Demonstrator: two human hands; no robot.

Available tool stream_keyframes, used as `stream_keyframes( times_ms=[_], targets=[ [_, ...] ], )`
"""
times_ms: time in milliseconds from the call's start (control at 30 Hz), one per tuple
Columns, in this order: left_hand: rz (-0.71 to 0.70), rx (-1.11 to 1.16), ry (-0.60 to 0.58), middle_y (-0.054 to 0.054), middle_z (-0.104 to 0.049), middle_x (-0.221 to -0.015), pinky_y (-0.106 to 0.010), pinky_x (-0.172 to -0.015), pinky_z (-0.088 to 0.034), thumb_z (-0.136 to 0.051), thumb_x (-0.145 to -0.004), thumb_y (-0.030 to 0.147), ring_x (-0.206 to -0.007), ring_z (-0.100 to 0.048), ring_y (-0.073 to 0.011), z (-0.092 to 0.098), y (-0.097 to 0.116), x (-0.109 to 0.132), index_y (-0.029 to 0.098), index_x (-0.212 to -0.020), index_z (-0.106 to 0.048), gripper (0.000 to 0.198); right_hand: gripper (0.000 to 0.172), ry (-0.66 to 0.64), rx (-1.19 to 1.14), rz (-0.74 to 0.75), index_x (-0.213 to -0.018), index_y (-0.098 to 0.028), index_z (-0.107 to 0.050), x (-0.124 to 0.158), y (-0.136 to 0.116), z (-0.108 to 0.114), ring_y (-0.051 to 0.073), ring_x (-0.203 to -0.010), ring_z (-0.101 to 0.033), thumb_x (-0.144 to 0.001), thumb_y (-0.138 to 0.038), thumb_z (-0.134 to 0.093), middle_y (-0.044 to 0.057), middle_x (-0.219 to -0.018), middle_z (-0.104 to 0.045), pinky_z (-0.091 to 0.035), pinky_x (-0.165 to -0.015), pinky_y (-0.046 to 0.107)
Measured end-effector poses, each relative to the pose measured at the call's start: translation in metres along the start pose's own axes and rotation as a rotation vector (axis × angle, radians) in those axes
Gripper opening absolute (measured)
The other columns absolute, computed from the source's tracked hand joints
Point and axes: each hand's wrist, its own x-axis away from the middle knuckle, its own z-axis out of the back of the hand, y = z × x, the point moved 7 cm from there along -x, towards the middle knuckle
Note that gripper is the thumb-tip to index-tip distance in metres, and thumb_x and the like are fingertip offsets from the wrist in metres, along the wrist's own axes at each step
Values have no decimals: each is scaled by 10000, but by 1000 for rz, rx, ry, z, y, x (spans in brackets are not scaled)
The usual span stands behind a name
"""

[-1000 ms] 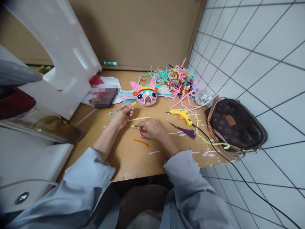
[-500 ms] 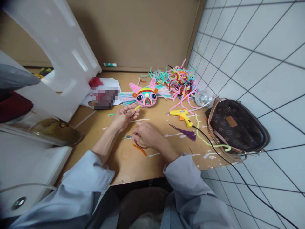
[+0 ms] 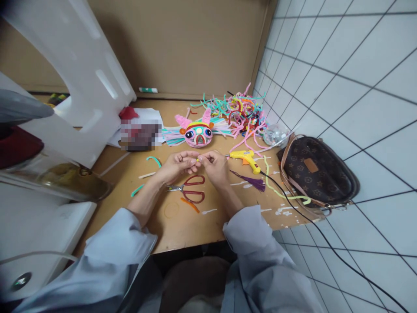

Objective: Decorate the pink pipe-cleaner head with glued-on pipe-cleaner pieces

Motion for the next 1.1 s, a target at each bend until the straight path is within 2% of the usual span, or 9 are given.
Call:
stream_keyframes(
  times_ms=[167,300,400,600,667,833,967,1100],
  targets=[
    [-12,6,49,-61,-768,-753,-208,-543,-480,-958,-547,352,-559,-652,-108,3,2,-1,122,-957,-676,548,226,87,-38,-44,-650,-206,-595,-2,0,6,122,-635,-477,-708,-421,-637,-22,-639,-566,-431,-659,275],
    [-60,3,110,-49,-748,-711,-203,-519,-448,-927,-617,393,-536,-632,-102,10,6,-1,127,-912,-682,467,306,96,-101,-140,-651,-213,-554,-4,6,10,113,-608,-423,-696,-498,-656,-48,-572,-470,-369,-585,251],
    [-99,-45,149,-50,-737,-702,-194,-507,-420,-890,-678,436,-528,-611,-91,15,9,0,126,-861,-684,414,366,113,-121,-158,-655,-216,-542,-5,6,12,105,-591,-399,-671,-560,-667,-60,-561,-425,-333,-557,249],
    [-63,-139,31,-86,-757,-768,-219,-508,-421,-867,-663,546,-531,-594,-100,-1,4,1,130,-793,-700,466,372,94,-134,-141,-651,-210,-543,-5,6,10,108,-616,-449,-681,-550,-691,-40,-591,-494,-363,-572,245],
    [-59,-141,29,-83,-756,-768,-219,-513,-412,-880,-648,521,-525,-576,-93,-4,3,2,129,-792,-705,453,361,67,-116,-125,-660,-205,-564,-5,5,8,111,-616,-460,-692,-539,-697,-34,-603,-521,-378,-583,249],
    [-93,-163,142,-46,-726,-698,-217,-526,-387,-891,-620,356,-522,-532,-88,-3,6,3,136,-793,-716,330,301,61,-28,-70,-655,-213,-569,-5,5,8,119,-607,-449,-719,-496,-648,-31,-604,-537,-383,-604,263],
    [-124,-287,101,-25,-688,-642,-226,-558,-399,-820,-682,278,-525,-515,-92,-6,11,5,139,-742,-717,183,261,95,49,-17,-586,-217,-514,-5,4,8,113,-613,-435,-740,-394,-629,-40,-594,-496,-367,-627,261],
    [-128,-331,35,-23,-671,-630,-228,-559,-398,-800,-698,308,-529,-517,-97,-7,12,4,147,-713,-703,188,265,68,33,-56,-590,-216,-503,-5,7,7,106,-607,-421,-754,-380,-631,-56,-576,-460,-363,-615,251]
  ],
)
